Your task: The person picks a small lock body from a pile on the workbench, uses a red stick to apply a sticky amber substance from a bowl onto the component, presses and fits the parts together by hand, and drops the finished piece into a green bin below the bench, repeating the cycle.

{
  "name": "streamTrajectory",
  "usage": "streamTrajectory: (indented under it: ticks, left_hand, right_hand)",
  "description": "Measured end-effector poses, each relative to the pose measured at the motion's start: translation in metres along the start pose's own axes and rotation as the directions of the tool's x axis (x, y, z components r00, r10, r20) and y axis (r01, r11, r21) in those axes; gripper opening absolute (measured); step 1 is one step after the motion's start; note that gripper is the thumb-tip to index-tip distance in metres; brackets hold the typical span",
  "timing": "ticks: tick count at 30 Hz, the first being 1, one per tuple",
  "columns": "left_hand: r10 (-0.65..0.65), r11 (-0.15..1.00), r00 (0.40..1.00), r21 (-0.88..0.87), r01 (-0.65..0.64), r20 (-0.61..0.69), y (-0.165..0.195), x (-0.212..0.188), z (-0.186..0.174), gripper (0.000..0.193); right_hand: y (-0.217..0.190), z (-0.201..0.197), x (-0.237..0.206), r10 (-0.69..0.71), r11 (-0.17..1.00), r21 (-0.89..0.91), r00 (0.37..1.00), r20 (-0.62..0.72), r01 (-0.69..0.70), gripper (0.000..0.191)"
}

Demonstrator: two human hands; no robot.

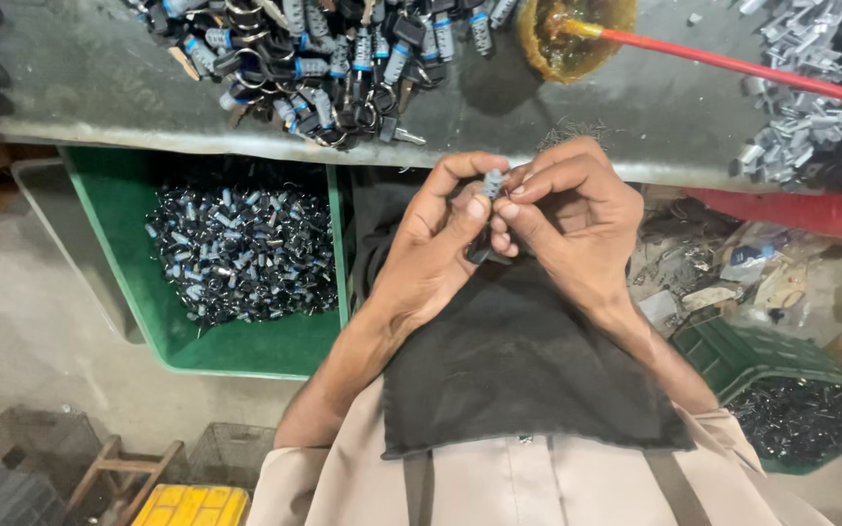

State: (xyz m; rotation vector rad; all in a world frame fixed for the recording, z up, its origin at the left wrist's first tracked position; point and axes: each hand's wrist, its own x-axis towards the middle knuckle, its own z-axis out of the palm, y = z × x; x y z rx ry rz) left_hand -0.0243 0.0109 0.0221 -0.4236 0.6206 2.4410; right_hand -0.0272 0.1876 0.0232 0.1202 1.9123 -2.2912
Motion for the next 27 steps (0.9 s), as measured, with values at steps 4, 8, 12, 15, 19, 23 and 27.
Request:
streamTrajectory:
  ticks: [4, 8, 12, 15, 19, 23, 27]
  left_hand:
    - [0.025, 0.997, 1.0, 0.074, -0.024, -0.017, -0.001, 0.002, -0.004, 0.028]
    - [0.042, 0.993, 0.999, 0.115, -0.039, -0.024, -0.001, -0.001, -0.007, 0.029]
    - [0.075, 0.987, 0.997, 0.141, -0.074, -0.002, -0.002, -0.001, -0.007, 0.03]
    - [0.085, 0.979, 0.996, 0.188, -0.083, -0.003, -0.002, -0.001, -0.006, 0.03]
    - [0.049, 0.971, 0.997, 0.237, -0.035, -0.051, 0.0, -0.001, -0.007, 0.029]
    - [-0.035, 0.96, 0.999, 0.276, 0.044, -0.038, 0.012, -0.001, -0.007, 0.026]
    - [0.111, 0.926, 0.994, 0.36, -0.109, 0.013, 0.021, -0.004, -0.002, 0.033]
  right_hand:
    - [0.0, 0.003, 0.001, 0.009, 0.999, -0.031, 1.0, -0.01, -0.009, 0.016]
    - [-0.003, 0.005, 0.001, 0.049, 0.998, 0.047, 0.999, -0.01, -0.049, 0.014]
    - [-0.005, 0.006, 0.0, 0.027, 0.998, 0.055, 1.0, -0.013, -0.026, 0.014]
    - [-0.008, 0.006, -0.001, 0.065, 0.997, 0.049, 0.998, -0.016, -0.064, 0.014]
    - [-0.003, 0.002, 0.001, 0.095, 0.988, 0.12, 0.994, 0.055, -0.101, 0.019]
    - [0.016, -0.018, 0.0, 0.214, 0.907, 0.336, 0.966, 0.146, -0.252, 0.04]
    - [0.048, -0.077, 0.032, 0.32, 0.795, 0.532, 0.946, 0.043, -0.293, 0.054]
